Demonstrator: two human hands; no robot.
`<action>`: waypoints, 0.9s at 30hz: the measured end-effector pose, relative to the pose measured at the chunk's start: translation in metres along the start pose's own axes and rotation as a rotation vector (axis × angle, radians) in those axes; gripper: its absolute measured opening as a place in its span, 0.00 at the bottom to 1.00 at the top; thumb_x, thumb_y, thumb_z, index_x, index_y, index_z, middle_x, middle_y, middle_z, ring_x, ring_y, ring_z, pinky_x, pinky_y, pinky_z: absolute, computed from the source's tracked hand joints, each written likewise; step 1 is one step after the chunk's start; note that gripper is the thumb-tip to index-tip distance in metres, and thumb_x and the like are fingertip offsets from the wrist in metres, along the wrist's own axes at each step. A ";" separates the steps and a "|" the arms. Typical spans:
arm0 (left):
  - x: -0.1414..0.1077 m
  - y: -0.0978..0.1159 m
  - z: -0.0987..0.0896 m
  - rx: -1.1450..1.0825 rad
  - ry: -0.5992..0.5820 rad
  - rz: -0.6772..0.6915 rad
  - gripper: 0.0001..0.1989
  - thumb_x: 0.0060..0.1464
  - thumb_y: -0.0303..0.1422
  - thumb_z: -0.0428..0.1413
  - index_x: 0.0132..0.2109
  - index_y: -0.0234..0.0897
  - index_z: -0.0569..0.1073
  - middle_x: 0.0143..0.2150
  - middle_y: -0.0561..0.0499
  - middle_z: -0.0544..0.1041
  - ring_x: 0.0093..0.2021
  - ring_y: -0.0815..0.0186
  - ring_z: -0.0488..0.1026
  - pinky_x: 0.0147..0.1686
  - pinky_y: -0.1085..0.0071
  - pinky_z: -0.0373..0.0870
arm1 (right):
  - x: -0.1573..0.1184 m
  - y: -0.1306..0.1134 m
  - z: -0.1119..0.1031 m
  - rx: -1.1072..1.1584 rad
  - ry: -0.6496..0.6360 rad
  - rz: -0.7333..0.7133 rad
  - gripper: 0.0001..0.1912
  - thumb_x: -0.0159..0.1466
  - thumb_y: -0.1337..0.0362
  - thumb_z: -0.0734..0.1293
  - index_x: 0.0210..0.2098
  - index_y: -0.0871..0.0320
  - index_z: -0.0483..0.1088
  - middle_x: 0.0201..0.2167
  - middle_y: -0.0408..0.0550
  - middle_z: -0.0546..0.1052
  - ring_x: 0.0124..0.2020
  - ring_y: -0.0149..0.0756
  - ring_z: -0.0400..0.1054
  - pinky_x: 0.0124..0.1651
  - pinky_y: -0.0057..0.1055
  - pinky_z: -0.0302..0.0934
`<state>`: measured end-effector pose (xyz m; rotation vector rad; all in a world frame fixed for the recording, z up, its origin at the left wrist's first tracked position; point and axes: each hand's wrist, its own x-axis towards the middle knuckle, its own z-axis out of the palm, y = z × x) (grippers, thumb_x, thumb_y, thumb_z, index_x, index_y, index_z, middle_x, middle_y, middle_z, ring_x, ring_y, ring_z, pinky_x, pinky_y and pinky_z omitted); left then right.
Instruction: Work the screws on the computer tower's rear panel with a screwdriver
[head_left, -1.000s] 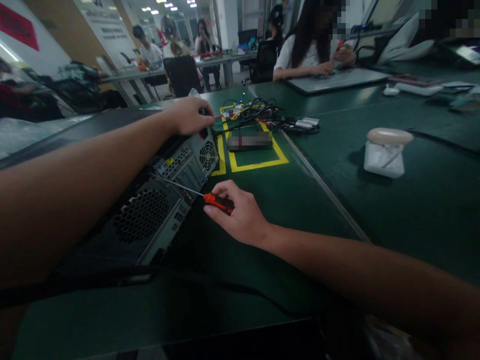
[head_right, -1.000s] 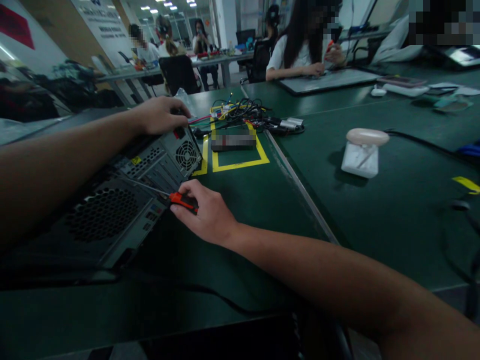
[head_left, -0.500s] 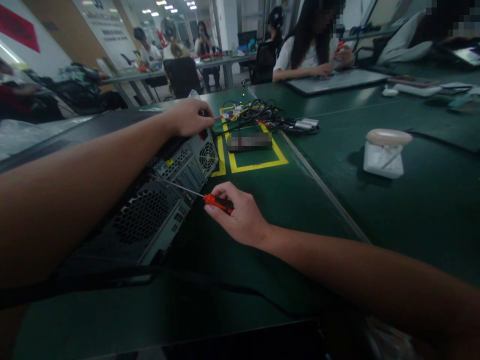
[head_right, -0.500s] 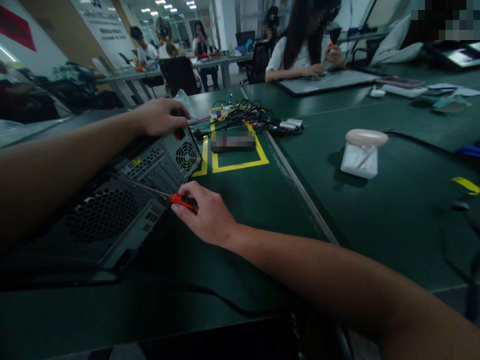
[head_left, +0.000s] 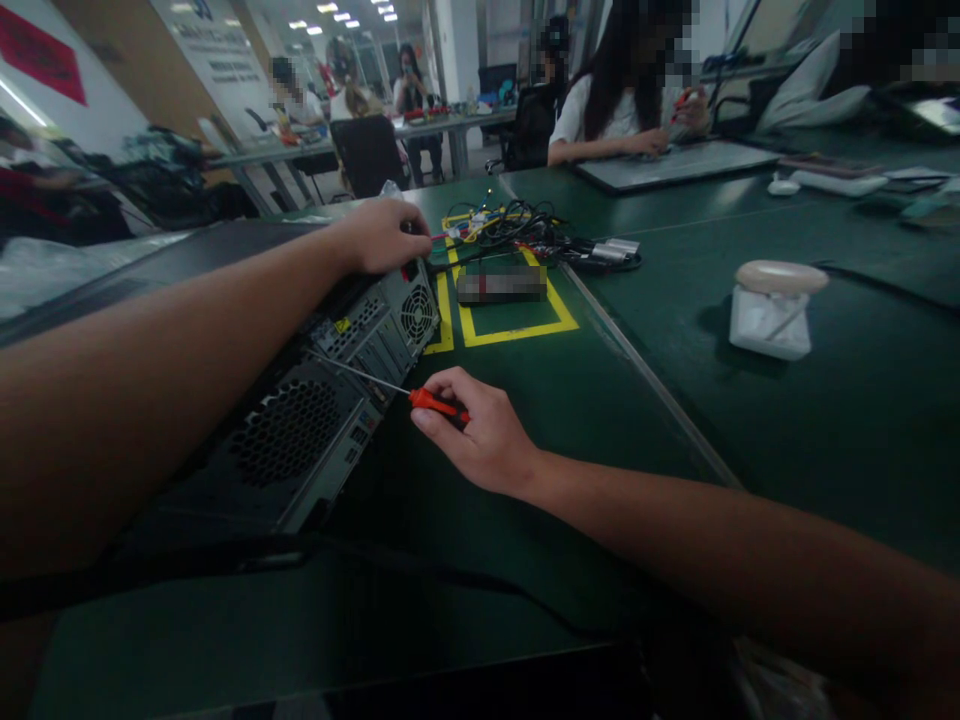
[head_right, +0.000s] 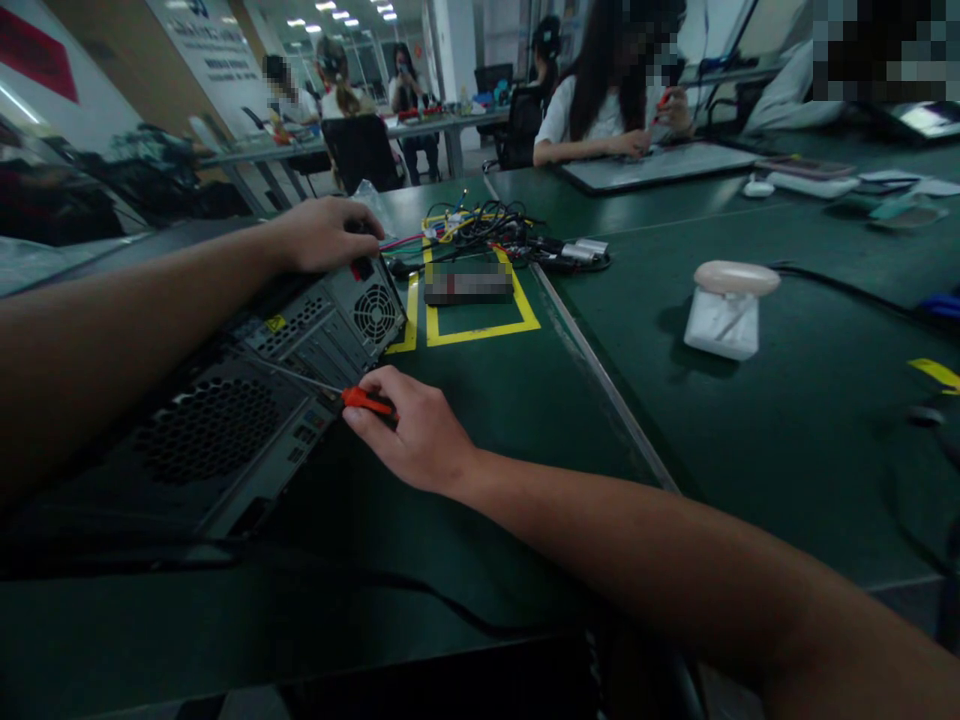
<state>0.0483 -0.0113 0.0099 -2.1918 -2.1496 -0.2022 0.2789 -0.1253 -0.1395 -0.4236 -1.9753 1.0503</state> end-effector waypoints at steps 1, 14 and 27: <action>0.000 0.000 0.000 -0.007 0.000 -0.001 0.25 0.64 0.41 0.56 0.60 0.33 0.84 0.57 0.39 0.84 0.56 0.51 0.79 0.58 0.60 0.71 | 0.000 0.000 0.000 -0.002 0.003 -0.007 0.12 0.74 0.52 0.69 0.46 0.54 0.72 0.39 0.45 0.79 0.37 0.36 0.71 0.45 0.36 0.66; 0.000 -0.001 0.000 0.010 -0.003 0.009 0.25 0.64 0.42 0.55 0.60 0.33 0.83 0.58 0.38 0.84 0.56 0.50 0.78 0.58 0.59 0.71 | 0.000 -0.003 0.001 0.029 0.001 0.000 0.14 0.71 0.54 0.72 0.49 0.56 0.72 0.41 0.46 0.80 0.39 0.37 0.74 0.45 0.37 0.68; -0.008 0.006 -0.004 -0.003 -0.006 -0.025 0.25 0.64 0.41 0.55 0.61 0.34 0.83 0.60 0.41 0.83 0.55 0.52 0.76 0.59 0.59 0.69 | 0.001 -0.001 0.000 0.048 -0.006 0.015 0.10 0.72 0.55 0.70 0.45 0.55 0.69 0.39 0.44 0.78 0.36 0.35 0.70 0.42 0.36 0.65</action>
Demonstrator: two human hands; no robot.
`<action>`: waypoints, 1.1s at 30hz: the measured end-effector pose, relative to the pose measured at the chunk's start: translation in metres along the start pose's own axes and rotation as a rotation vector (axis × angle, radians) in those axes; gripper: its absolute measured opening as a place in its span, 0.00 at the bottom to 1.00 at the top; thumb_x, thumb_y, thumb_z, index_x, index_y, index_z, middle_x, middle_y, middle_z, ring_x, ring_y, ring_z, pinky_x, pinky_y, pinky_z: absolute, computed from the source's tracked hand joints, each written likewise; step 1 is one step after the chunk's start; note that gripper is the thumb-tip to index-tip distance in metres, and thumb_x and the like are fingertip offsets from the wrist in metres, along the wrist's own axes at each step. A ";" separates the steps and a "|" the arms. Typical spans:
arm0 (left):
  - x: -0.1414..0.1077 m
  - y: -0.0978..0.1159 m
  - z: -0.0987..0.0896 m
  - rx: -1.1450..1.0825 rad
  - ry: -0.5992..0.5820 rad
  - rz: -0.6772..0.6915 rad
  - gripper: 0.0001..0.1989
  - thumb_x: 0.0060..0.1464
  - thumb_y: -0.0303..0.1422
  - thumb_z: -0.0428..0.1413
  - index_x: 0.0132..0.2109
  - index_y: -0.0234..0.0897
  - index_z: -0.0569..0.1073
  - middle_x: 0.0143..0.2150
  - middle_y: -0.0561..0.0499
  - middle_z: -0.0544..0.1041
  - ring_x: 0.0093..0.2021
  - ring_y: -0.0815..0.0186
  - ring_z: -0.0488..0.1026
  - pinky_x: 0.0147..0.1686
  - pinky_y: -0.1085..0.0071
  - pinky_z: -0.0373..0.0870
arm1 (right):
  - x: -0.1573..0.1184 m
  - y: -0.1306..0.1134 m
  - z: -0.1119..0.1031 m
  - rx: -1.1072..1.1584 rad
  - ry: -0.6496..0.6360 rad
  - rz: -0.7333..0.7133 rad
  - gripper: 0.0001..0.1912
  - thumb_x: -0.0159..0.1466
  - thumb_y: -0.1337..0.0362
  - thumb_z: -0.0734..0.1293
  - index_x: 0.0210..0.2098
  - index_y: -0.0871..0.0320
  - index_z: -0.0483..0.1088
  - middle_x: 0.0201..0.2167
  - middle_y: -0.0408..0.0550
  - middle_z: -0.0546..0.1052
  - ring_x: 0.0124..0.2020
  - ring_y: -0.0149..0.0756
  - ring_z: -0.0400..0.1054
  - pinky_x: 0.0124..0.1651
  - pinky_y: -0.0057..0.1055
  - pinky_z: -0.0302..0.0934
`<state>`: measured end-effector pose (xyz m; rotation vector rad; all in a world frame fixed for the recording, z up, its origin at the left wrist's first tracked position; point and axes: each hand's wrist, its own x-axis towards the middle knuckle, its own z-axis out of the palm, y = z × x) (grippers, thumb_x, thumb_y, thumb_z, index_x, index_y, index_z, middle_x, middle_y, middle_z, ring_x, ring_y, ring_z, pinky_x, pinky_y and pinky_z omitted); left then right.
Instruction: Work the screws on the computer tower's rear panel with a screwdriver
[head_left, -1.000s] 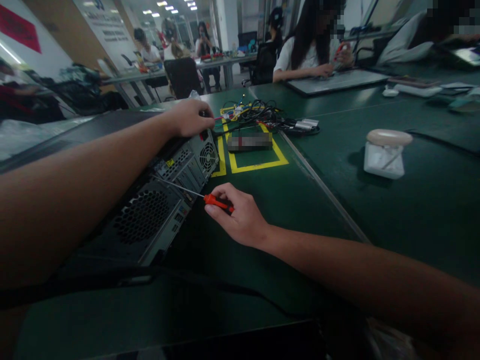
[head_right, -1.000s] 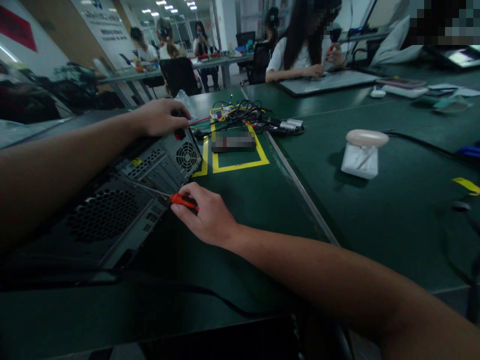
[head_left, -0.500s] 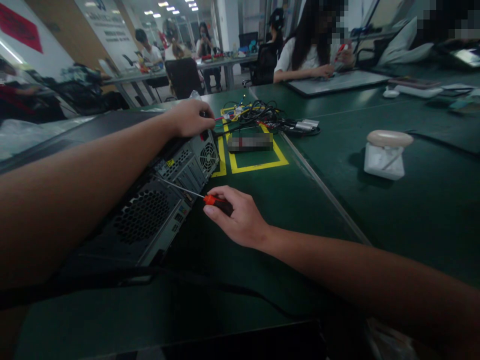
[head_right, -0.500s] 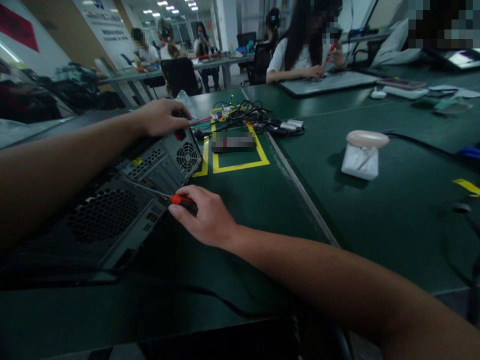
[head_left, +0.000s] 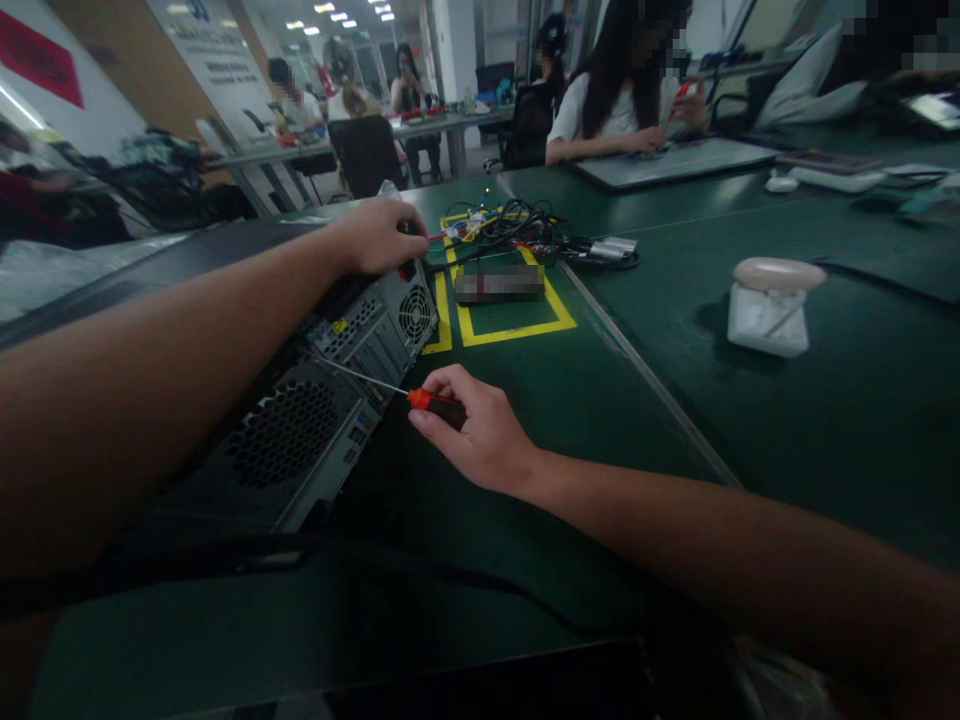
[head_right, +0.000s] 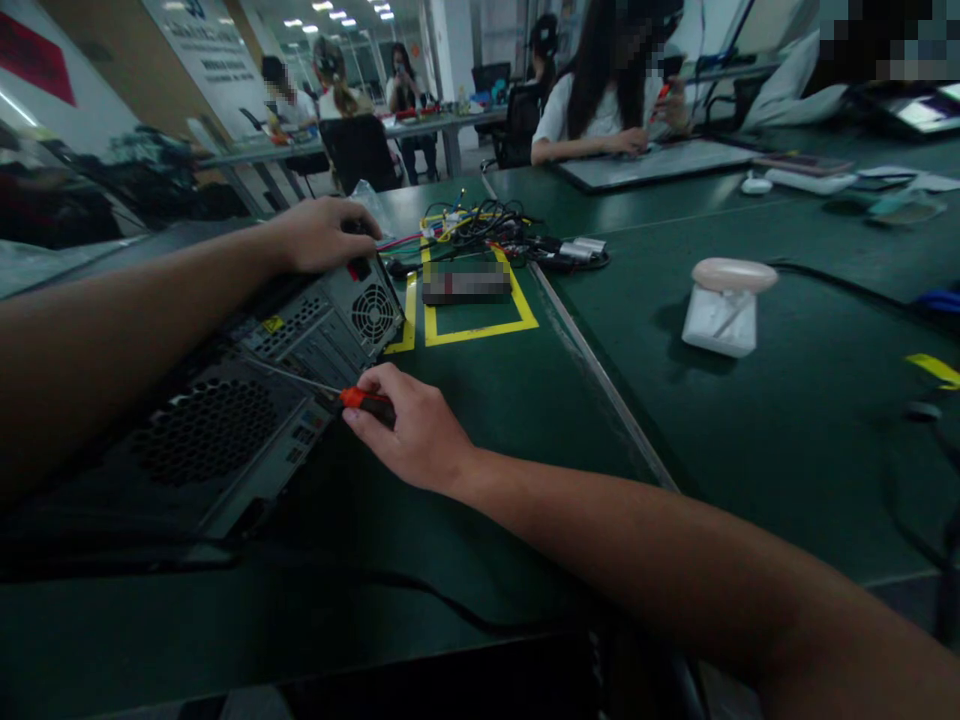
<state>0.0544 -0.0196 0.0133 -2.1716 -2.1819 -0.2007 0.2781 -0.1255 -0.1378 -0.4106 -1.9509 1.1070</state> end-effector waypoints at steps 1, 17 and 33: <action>-0.001 0.001 -0.001 -0.001 -0.005 0.002 0.25 0.65 0.41 0.55 0.61 0.34 0.82 0.60 0.42 0.83 0.54 0.53 0.75 0.59 0.59 0.69 | 0.000 -0.001 0.000 0.003 -0.004 0.009 0.10 0.72 0.55 0.70 0.45 0.54 0.69 0.39 0.44 0.77 0.35 0.35 0.70 0.42 0.36 0.64; -0.002 0.000 0.000 -0.036 -0.014 0.029 0.25 0.63 0.41 0.55 0.61 0.33 0.81 0.57 0.46 0.82 0.50 0.57 0.70 0.59 0.56 0.69 | 0.015 -0.007 -0.027 -0.621 -0.114 0.450 0.22 0.68 0.43 0.72 0.31 0.54 0.71 0.28 0.42 0.74 0.29 0.34 0.61 0.35 0.35 0.46; 0.004 -0.004 0.003 -0.041 0.017 0.048 0.25 0.60 0.43 0.57 0.59 0.38 0.83 0.60 0.43 0.82 0.56 0.48 0.75 0.62 0.50 0.70 | 0.016 0.005 -0.030 -0.547 -0.065 0.409 0.24 0.73 0.44 0.69 0.30 0.56 0.75 0.27 0.44 0.77 0.29 0.34 0.66 0.35 0.35 0.48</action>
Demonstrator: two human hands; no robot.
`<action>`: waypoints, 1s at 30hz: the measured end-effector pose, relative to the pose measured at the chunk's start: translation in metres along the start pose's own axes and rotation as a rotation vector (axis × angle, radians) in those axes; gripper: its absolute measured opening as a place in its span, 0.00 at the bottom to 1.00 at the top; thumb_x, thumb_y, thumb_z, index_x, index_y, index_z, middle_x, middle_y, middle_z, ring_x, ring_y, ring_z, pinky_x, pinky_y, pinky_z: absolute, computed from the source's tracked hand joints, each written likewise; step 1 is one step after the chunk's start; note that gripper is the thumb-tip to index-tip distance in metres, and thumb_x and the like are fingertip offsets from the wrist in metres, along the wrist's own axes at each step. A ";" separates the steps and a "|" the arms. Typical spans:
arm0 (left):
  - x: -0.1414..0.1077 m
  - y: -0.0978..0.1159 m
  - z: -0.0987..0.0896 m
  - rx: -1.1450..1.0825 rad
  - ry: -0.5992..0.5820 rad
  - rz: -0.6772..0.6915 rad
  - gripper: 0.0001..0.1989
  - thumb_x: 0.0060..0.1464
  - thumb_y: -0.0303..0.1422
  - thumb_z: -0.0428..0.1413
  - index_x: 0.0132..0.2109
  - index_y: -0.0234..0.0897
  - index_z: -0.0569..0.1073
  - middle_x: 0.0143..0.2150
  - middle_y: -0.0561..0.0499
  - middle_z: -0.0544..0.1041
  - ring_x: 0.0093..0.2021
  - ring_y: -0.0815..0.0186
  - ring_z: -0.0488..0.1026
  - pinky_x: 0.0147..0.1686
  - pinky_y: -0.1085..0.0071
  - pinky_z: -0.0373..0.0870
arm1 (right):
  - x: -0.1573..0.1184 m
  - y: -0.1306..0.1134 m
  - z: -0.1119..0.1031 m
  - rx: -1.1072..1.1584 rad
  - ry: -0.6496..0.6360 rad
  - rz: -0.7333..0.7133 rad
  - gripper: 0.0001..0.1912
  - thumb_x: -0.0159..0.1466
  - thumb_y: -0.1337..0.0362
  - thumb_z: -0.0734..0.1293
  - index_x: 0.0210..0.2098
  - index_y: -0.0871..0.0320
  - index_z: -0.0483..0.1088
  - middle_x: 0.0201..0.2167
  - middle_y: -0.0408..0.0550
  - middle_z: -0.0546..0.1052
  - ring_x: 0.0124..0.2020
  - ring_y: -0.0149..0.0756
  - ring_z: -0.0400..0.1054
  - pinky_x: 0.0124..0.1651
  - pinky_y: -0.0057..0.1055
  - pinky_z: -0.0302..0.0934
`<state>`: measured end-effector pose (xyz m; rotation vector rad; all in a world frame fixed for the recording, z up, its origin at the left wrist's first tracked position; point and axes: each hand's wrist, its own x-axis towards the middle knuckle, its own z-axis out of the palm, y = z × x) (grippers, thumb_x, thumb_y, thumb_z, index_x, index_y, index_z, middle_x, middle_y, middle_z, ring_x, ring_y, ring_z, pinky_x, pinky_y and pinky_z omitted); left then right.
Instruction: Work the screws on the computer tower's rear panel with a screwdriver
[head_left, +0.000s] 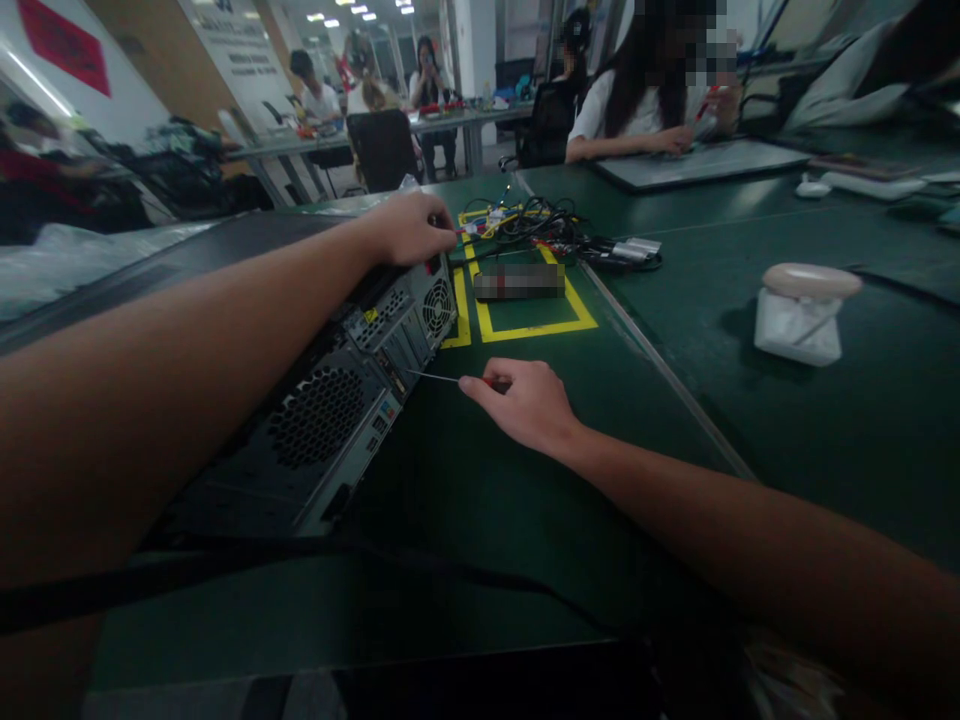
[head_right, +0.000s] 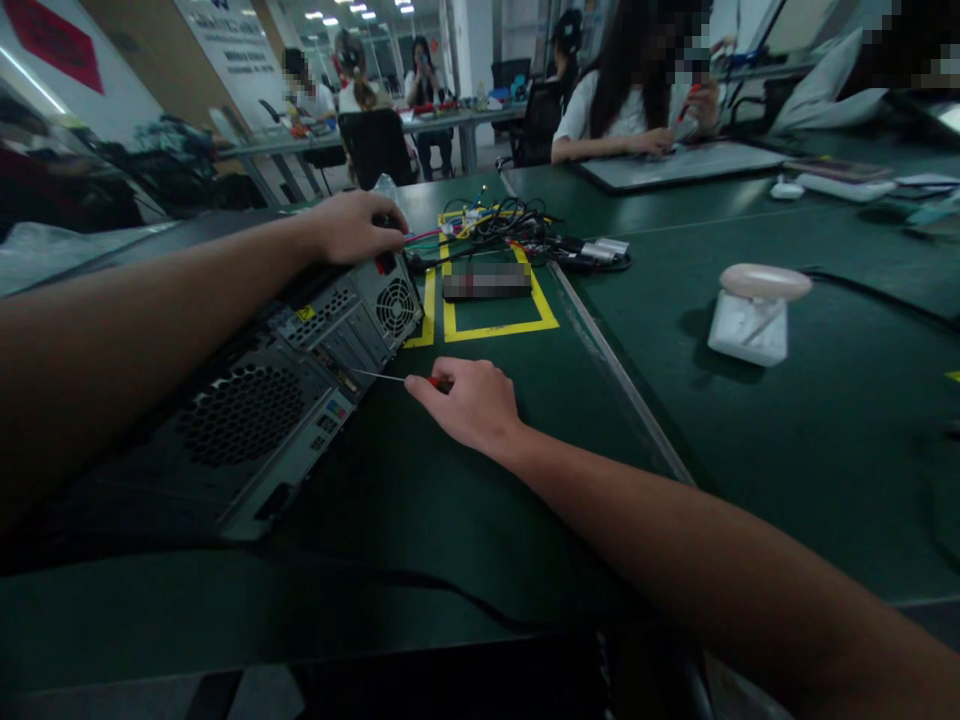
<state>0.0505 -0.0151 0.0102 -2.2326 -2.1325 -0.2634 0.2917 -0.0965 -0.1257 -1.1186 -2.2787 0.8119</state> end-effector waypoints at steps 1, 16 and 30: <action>-0.002 0.002 -0.001 0.008 -0.014 -0.005 0.25 0.61 0.43 0.56 0.60 0.37 0.82 0.61 0.43 0.82 0.56 0.49 0.74 0.62 0.52 0.70 | 0.000 0.000 0.000 0.000 -0.006 -0.010 0.24 0.73 0.44 0.68 0.30 0.56 0.75 0.27 0.43 0.76 0.29 0.33 0.65 0.35 0.34 0.48; -0.007 0.004 -0.003 -0.034 -0.016 -0.016 0.24 0.59 0.46 0.55 0.56 0.42 0.82 0.54 0.51 0.82 0.50 0.56 0.70 0.61 0.55 0.68 | -0.002 -0.012 -0.002 -0.161 -0.047 -0.033 0.27 0.78 0.42 0.63 0.35 0.56 0.75 0.30 0.45 0.75 0.30 0.34 0.63 0.34 0.34 0.46; 0.000 -0.002 0.001 -0.016 -0.008 0.014 0.26 0.59 0.46 0.55 0.57 0.38 0.83 0.56 0.45 0.83 0.53 0.51 0.73 0.60 0.52 0.68 | -0.001 -0.012 -0.002 -0.132 -0.084 -0.028 0.26 0.79 0.44 0.62 0.35 0.56 0.76 0.29 0.44 0.74 0.30 0.34 0.62 0.34 0.35 0.46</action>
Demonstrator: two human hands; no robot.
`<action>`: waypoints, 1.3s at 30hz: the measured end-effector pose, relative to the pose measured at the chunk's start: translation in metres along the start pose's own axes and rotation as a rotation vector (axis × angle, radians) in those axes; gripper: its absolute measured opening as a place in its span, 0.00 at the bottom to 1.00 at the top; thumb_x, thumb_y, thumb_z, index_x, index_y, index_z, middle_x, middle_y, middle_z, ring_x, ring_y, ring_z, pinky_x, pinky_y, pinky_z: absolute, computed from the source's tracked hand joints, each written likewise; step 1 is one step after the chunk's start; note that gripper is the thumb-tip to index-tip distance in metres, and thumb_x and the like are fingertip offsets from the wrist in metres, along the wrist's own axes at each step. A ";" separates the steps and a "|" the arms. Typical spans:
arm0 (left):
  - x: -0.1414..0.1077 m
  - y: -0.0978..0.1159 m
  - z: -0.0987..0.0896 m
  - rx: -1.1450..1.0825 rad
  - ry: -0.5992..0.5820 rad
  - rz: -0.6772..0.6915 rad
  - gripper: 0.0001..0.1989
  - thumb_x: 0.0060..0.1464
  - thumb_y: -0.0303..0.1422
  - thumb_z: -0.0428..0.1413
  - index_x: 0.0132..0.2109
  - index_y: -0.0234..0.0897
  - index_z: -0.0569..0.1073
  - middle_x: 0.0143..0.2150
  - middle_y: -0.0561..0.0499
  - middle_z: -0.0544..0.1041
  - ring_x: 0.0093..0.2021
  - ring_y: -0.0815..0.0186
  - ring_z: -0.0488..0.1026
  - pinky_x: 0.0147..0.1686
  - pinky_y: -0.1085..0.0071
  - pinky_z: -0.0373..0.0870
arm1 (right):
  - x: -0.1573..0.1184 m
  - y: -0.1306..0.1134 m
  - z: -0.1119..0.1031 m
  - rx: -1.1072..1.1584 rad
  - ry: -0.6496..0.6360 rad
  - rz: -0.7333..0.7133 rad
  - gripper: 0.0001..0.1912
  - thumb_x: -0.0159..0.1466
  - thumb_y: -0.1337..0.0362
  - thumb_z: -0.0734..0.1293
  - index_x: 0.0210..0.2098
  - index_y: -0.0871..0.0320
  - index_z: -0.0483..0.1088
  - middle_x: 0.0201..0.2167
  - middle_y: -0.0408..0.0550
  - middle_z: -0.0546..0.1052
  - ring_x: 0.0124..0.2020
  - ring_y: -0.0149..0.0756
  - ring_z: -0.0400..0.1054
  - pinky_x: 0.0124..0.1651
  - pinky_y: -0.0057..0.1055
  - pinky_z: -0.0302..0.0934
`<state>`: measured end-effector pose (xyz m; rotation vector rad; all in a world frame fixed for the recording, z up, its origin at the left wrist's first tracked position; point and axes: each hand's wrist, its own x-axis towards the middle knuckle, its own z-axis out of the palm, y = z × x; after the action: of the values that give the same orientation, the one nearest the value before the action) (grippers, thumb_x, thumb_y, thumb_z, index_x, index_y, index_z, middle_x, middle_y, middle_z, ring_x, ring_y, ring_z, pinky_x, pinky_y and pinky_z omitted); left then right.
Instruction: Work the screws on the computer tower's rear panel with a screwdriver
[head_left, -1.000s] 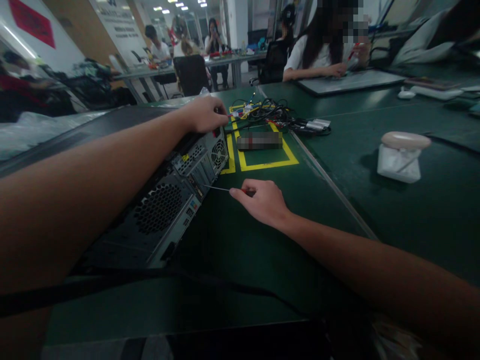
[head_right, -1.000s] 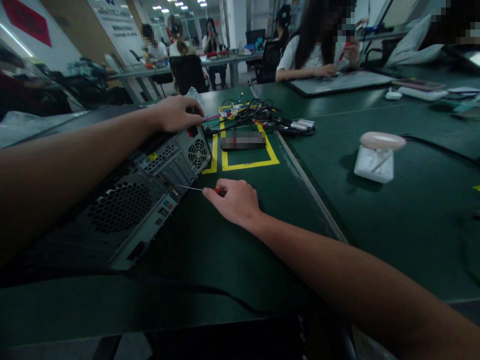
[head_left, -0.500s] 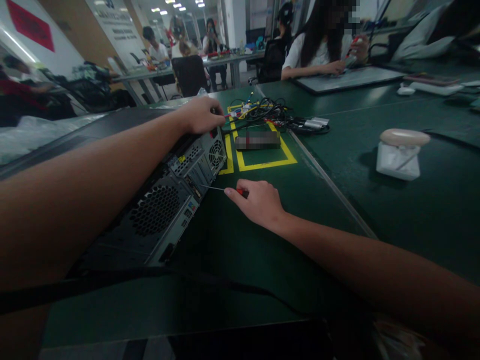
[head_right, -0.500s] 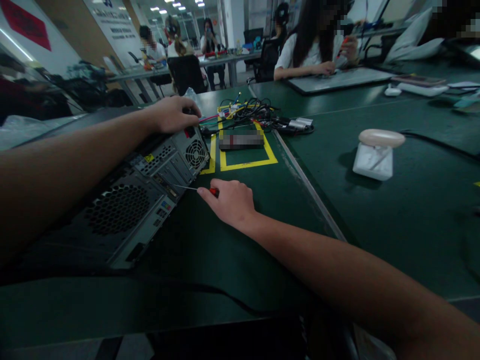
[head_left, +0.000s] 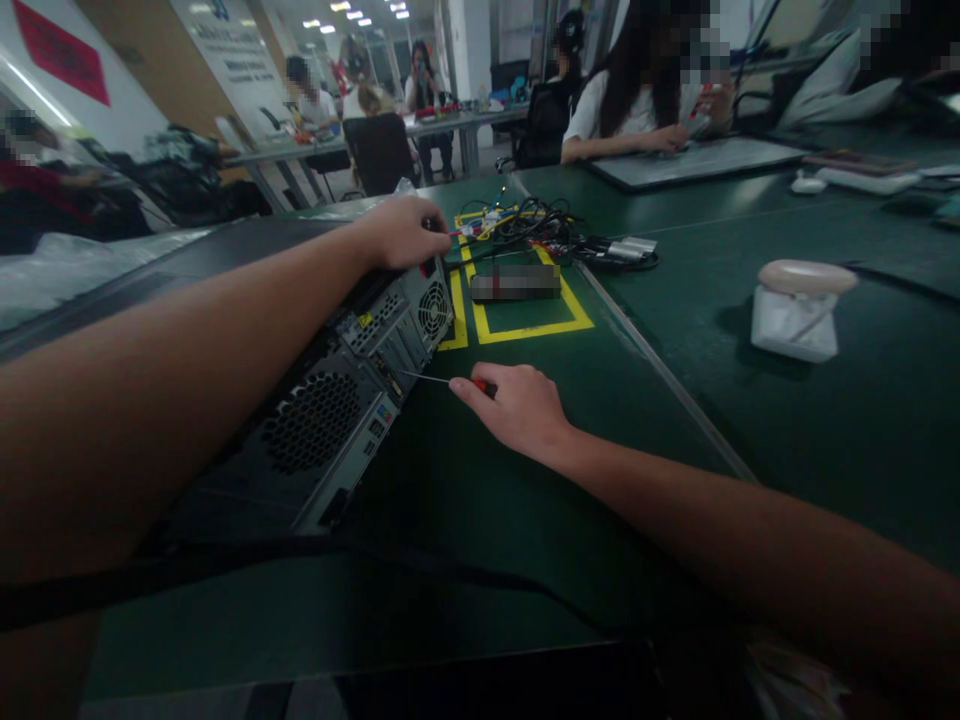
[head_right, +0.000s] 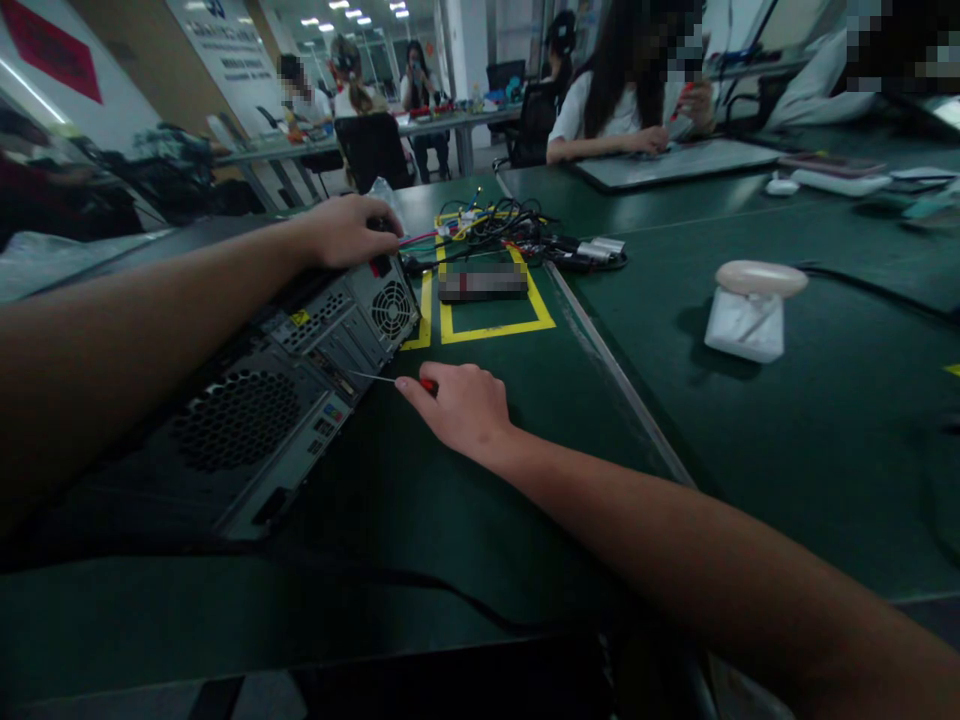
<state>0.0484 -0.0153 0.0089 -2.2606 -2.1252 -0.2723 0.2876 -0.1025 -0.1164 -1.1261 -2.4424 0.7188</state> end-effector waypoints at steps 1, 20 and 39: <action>0.002 -0.002 0.001 -0.002 0.005 -0.021 0.25 0.56 0.45 0.57 0.55 0.39 0.84 0.55 0.44 0.83 0.54 0.49 0.74 0.59 0.51 0.69 | 0.001 0.001 0.000 0.004 0.000 -0.015 0.26 0.79 0.43 0.62 0.34 0.56 0.75 0.29 0.44 0.74 0.30 0.34 0.62 0.34 0.35 0.45; 0.008 -0.005 0.005 -0.059 0.036 -0.033 0.23 0.51 0.44 0.58 0.52 0.45 0.85 0.54 0.42 0.85 0.59 0.41 0.77 0.60 0.47 0.72 | 0.010 0.011 0.000 0.066 0.027 -0.045 0.26 0.76 0.43 0.65 0.30 0.56 0.74 0.26 0.42 0.73 0.30 0.33 0.64 0.35 0.35 0.47; 0.007 -0.002 0.000 -0.023 0.005 -0.024 0.25 0.51 0.42 0.59 0.55 0.43 0.85 0.56 0.42 0.85 0.58 0.42 0.77 0.59 0.49 0.72 | -0.006 -0.003 0.012 0.470 -0.002 -0.267 0.10 0.69 0.55 0.68 0.40 0.52 0.64 0.29 0.37 0.70 0.29 0.32 0.63 0.36 0.33 0.52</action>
<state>0.0462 -0.0087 0.0100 -2.2452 -2.1588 -0.3042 0.2835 -0.1121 -0.1246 -0.6071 -2.1959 1.1228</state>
